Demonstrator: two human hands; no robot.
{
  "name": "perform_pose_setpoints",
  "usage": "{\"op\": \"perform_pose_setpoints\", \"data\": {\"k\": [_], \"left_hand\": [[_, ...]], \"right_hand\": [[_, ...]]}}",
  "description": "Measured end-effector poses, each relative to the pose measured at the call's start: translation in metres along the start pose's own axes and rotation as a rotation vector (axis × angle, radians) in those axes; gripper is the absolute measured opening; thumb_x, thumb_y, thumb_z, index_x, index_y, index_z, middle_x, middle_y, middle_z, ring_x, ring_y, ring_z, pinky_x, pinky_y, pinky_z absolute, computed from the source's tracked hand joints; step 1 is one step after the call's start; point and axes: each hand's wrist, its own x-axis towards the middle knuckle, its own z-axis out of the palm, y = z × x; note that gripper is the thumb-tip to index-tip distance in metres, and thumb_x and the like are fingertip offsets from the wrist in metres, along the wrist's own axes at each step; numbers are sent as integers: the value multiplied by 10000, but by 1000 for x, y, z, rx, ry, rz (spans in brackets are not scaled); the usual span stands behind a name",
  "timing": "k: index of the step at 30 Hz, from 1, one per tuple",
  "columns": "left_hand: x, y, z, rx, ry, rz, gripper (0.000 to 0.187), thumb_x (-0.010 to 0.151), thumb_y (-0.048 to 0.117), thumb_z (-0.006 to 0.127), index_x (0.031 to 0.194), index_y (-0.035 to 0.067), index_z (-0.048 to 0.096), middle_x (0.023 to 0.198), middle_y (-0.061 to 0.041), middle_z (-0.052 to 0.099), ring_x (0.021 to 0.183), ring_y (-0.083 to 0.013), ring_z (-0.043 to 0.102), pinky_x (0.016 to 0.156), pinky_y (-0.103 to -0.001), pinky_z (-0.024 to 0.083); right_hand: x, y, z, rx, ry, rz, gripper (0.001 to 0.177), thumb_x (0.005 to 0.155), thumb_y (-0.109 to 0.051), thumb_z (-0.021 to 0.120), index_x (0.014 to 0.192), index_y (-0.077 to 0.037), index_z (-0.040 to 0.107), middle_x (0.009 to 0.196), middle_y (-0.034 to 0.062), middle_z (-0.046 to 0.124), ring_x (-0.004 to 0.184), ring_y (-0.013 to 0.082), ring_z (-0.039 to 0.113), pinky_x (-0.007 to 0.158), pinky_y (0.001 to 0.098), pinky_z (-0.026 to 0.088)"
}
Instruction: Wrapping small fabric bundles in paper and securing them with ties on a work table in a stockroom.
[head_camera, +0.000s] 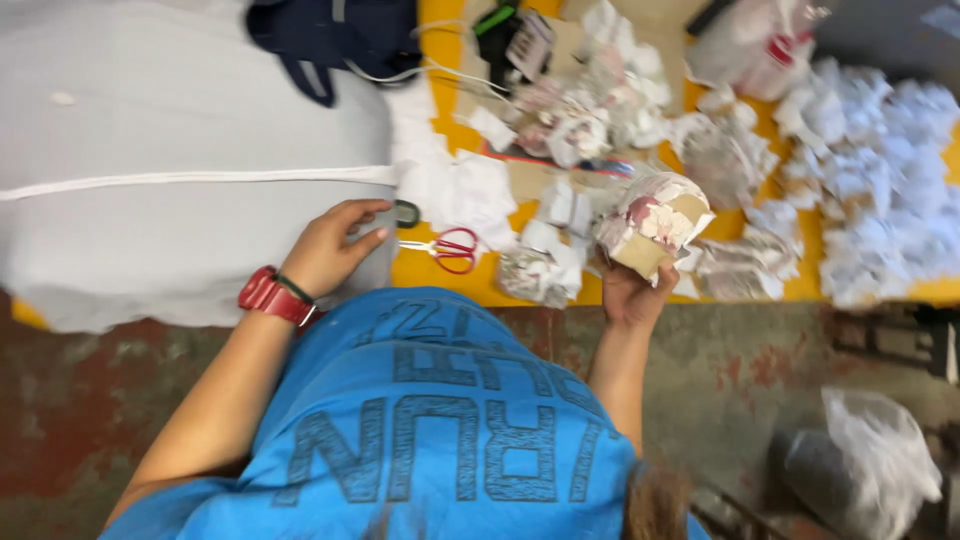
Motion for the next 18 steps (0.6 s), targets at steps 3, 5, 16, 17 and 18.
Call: {"op": "perform_pose_setpoints", "data": {"k": [3, 5, 16, 17, 18], "left_hand": [[-8, -7, -32, 91, 90, -5, 347, 983, 144, 700, 1322, 75, 673, 1299, -205, 651, 1211, -412, 632, 1011, -480, 525], [-14, -13, -52, 120, 141, -16, 340, 992, 142, 696, 1326, 80, 674, 1299, -193, 649, 1206, -402, 637, 1004, -463, 533], [-29, -50, -92, -523, 114, -40, 522, 1094, 257, 477, 1552, 30, 373, 1459, -261, 522, 1268, -351, 565, 973, -468, 550], [-26, -50, -95, -525, 111, -44, 522, 1094, 257, 477, 1552, 30, 373, 1459, -261, 522, 1268, -351, 565, 973, -468, 550], [-23, -50, -97, -430, 123, -39, 605, 1062, 243, 569, 1539, -38, 327, 1449, -325, 498, 1280, -426, 549, 994, -528, 524]], "right_hand": [[-9, 34, 40, -70, -92, 100, 658, 699, -454, 769, 1248, -124, 619, 1224, 121, 683, 1096, 333, 682, 989, 564, 529], [2, 78, 41, -100, -118, 176, 565, 741, -427, 740, 1218, -140, 646, 1188, 120, 699, 1052, 332, 702, 946, 567, 555], [-103, 240, 220, -724, -375, 151, 986, 719, -95, 886, 1537, -4, 342, 1236, 208, 531, 1125, 328, 557, 933, 416, 541], [-108, 244, 227, -726, -370, 154, 986, 719, -95, 886, 1537, -4, 342, 1236, 208, 531, 1125, 328, 557, 933, 416, 541], [-112, 248, 234, -915, -410, 135, 1061, 701, -217, 914, 1569, -51, 327, 1352, 310, 477, 1267, 422, 494, 1056, 472, 455]]}}
